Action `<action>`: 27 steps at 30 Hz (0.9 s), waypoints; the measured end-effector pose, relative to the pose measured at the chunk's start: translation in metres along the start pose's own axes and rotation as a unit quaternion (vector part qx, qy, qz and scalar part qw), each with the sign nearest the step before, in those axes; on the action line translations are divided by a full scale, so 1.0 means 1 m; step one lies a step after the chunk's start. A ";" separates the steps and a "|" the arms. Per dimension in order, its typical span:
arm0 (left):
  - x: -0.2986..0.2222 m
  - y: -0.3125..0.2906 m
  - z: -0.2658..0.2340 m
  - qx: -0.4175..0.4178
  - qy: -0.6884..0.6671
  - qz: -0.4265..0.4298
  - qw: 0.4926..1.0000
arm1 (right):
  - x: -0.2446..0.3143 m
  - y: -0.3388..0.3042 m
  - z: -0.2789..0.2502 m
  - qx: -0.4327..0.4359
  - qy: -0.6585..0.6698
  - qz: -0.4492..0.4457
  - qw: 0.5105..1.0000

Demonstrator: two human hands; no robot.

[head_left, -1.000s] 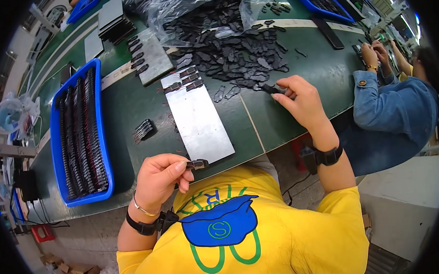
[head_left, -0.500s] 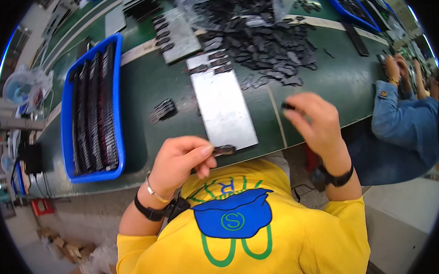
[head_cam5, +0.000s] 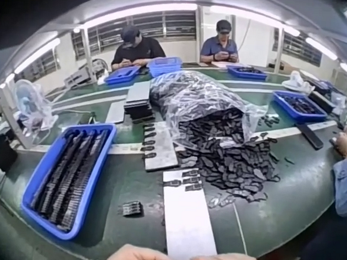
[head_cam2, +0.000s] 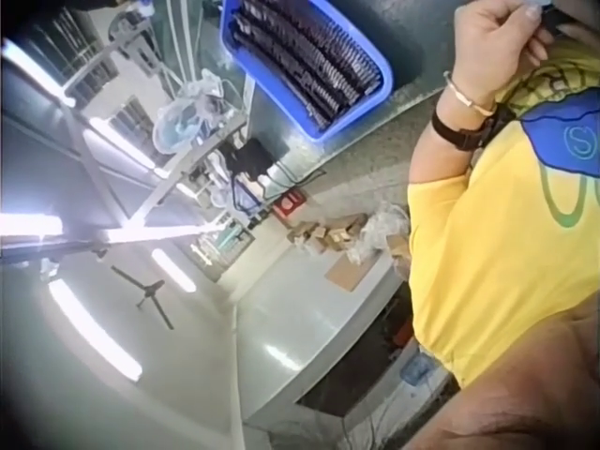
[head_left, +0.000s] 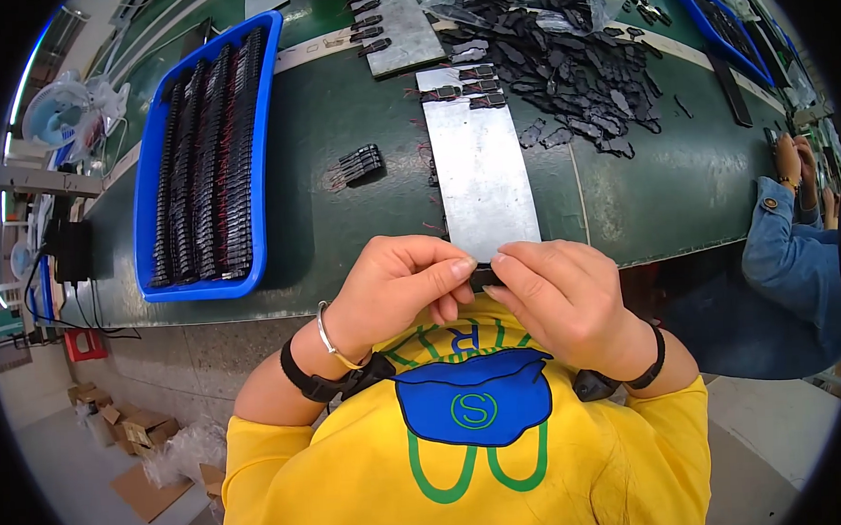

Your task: The person picks up a small speaker and a plastic housing by hand, joins them together, and places the assembled unit onto a metal plate. This process is repeated multiple times while other black pieces are occasionally moved aside on the work surface.

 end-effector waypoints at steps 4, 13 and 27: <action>0.006 0.001 0.000 0.015 -0.045 0.014 0.999 | 0.000 -0.003 0.002 -0.007 0.004 0.012 1.000; 0.005 -0.001 0.002 0.020 -0.034 0.027 0.999 | 0.001 -0.002 0.003 -0.029 0.018 0.024 0.999; 0.007 -0.001 0.006 0.009 -0.043 0.037 0.998 | 0.001 -0.003 0.007 -0.044 0.007 0.023 0.999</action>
Point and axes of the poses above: each hand's wrist, its own y-axis towards the middle knuckle, its own z-axis out of the palm, x = y × z, the point moved 1 cm from there along y, towards the middle knuckle, and after that the axes turned 14 degrees about y, right-handed, at the moved point
